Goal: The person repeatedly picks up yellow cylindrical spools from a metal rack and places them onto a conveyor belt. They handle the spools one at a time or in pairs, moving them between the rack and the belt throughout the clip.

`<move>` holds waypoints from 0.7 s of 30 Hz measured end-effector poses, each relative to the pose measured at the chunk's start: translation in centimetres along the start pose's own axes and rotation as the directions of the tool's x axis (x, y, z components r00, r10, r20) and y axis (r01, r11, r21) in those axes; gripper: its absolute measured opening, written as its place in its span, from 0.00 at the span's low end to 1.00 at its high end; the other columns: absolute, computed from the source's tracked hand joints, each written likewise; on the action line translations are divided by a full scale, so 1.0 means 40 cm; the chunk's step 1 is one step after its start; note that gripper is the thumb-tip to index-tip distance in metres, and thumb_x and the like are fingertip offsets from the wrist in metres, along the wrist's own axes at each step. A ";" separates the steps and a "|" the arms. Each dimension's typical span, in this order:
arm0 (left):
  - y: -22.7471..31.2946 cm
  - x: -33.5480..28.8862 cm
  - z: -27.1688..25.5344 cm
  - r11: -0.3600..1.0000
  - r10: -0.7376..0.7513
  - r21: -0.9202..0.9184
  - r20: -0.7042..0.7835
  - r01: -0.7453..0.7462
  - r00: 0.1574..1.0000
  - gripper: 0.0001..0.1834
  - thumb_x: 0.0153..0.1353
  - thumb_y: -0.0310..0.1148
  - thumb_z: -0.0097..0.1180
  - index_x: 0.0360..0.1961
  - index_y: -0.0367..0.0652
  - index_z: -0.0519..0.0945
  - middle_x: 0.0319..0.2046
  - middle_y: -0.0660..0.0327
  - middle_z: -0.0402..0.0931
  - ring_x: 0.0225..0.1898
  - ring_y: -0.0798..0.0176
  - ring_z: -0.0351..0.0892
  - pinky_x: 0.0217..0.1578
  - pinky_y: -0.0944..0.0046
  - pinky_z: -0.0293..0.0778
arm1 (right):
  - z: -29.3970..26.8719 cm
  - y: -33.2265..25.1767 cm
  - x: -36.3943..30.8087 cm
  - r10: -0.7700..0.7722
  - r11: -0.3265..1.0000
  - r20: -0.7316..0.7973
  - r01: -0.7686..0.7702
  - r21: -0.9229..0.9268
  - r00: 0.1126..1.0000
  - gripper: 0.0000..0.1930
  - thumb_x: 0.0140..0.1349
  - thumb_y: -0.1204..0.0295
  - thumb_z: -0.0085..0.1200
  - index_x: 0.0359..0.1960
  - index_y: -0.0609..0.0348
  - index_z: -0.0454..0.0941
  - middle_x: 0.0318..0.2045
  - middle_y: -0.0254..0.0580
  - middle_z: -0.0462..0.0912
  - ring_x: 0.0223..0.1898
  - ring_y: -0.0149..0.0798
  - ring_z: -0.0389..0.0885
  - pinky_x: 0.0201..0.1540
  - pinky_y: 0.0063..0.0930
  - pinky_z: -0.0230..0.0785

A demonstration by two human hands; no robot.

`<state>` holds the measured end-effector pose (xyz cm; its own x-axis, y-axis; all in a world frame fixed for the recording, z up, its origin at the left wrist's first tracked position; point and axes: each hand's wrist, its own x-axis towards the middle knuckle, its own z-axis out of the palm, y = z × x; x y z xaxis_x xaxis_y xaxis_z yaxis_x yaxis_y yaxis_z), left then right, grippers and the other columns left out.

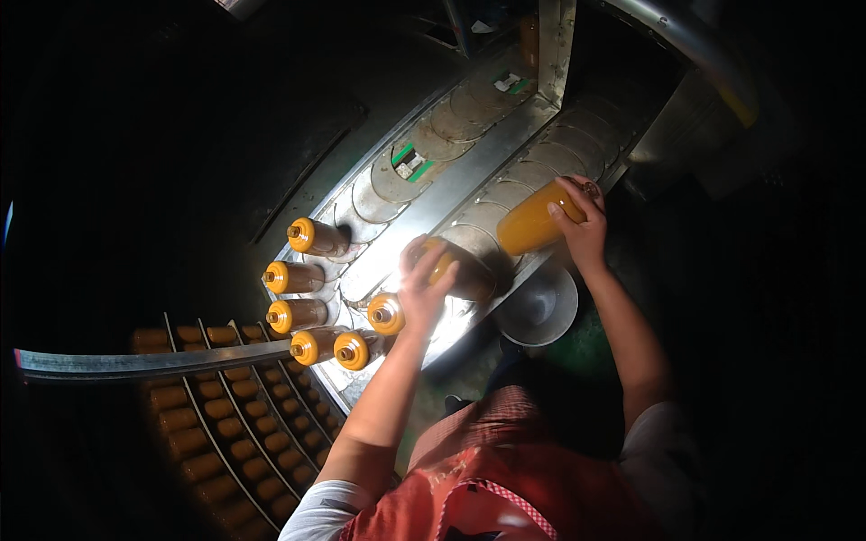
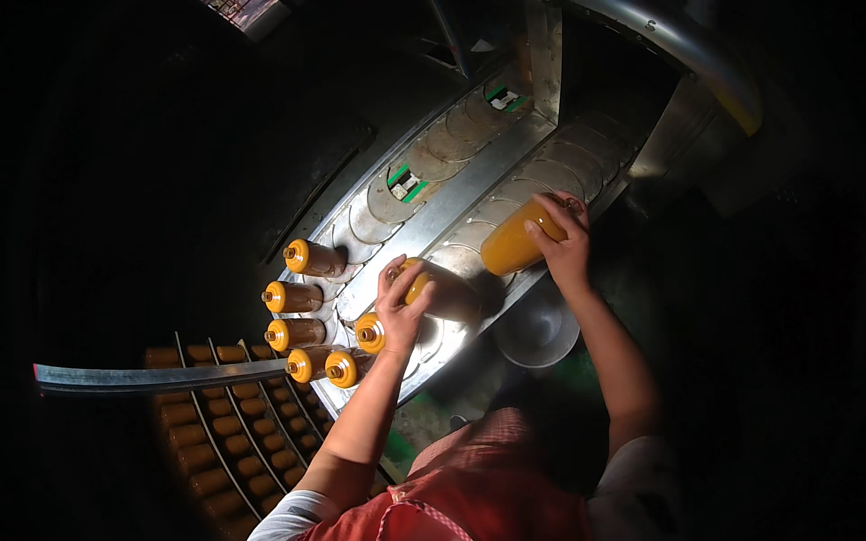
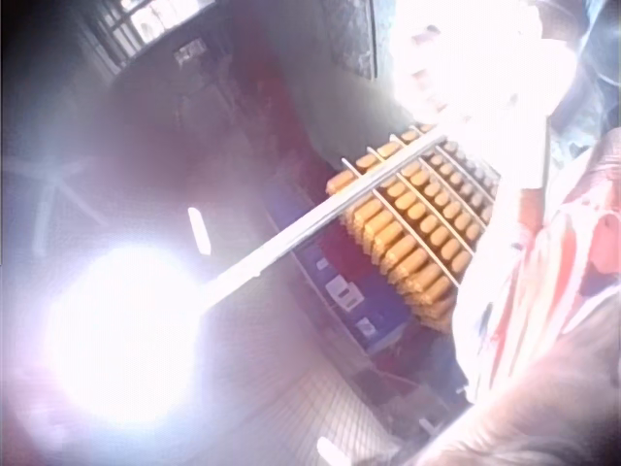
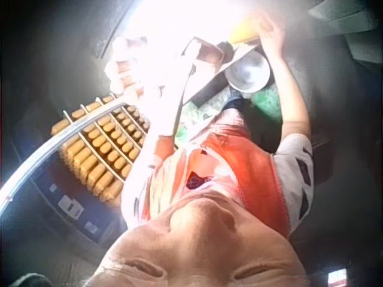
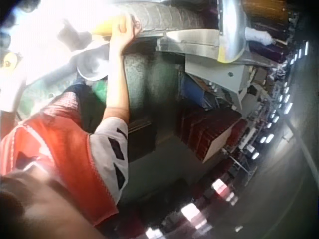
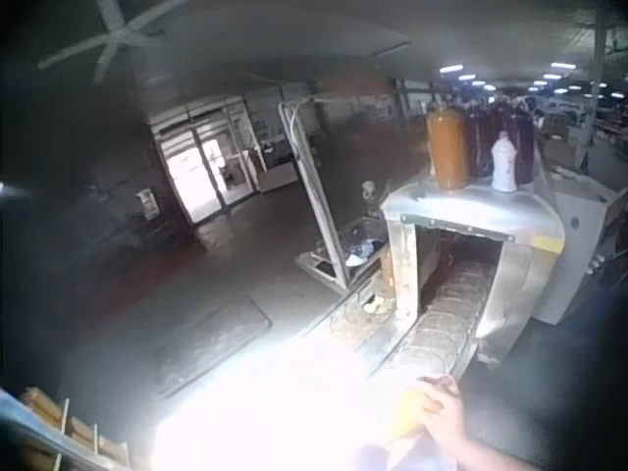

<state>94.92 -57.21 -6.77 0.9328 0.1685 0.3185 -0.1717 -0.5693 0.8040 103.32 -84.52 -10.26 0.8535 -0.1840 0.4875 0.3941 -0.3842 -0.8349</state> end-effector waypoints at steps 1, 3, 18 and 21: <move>-0.020 0.001 0.042 0.997 0.056 0.050 -0.014 -0.055 0.998 0.19 0.52 0.31 0.72 0.48 0.47 0.87 0.59 0.53 0.72 0.58 0.51 0.74 0.60 0.56 0.70 | 0.050 0.002 0.015 -0.026 1.000 0.032 0.026 0.000 0.999 0.22 0.52 0.73 0.69 0.52 0.47 0.85 0.56 0.44 0.72 0.59 0.46 0.71 0.63 0.36 0.65; -0.054 0.002 0.105 0.950 0.162 0.262 0.046 -0.168 0.986 0.21 0.50 0.35 0.73 0.47 0.52 0.88 0.61 0.56 0.69 0.61 0.47 0.65 0.60 0.51 0.68 | 0.153 0.041 0.014 -0.037 0.997 0.108 0.043 -0.057 0.993 0.24 0.49 0.71 0.72 0.50 0.36 0.86 0.60 0.45 0.68 0.61 0.51 0.69 0.64 0.39 0.64; -0.028 -0.988 -0.778 0.959 -0.277 -0.169 -0.365 0.230 0.889 0.14 0.63 0.27 0.61 0.50 0.40 0.85 0.51 0.55 0.82 0.54 0.60 0.80 0.56 0.63 0.73 | 0.110 -0.240 -0.588 -0.192 0.973 0.239 0.153 0.174 0.952 0.19 0.63 0.86 0.46 0.54 0.64 0.81 0.61 0.45 0.72 0.61 0.41 0.72 0.59 0.33 0.69; -0.068 -1.362 -1.138 0.916 -0.308 -0.127 -0.831 0.381 0.463 0.14 0.65 0.25 0.60 0.52 0.38 0.83 0.51 0.59 0.79 0.55 0.62 0.78 0.54 0.63 0.74 | 0.376 -0.603 -0.882 -0.242 0.921 0.649 -0.038 0.387 0.721 0.21 0.60 0.88 0.48 0.52 0.61 0.83 0.60 0.44 0.72 0.60 0.39 0.73 0.56 0.28 0.71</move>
<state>30.13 -28.20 -3.44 0.2217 0.9220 0.3173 0.1583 -0.3552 0.9213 68.83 -55.15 -11.15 0.7413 0.5473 0.3884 0.4625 0.0028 -0.8866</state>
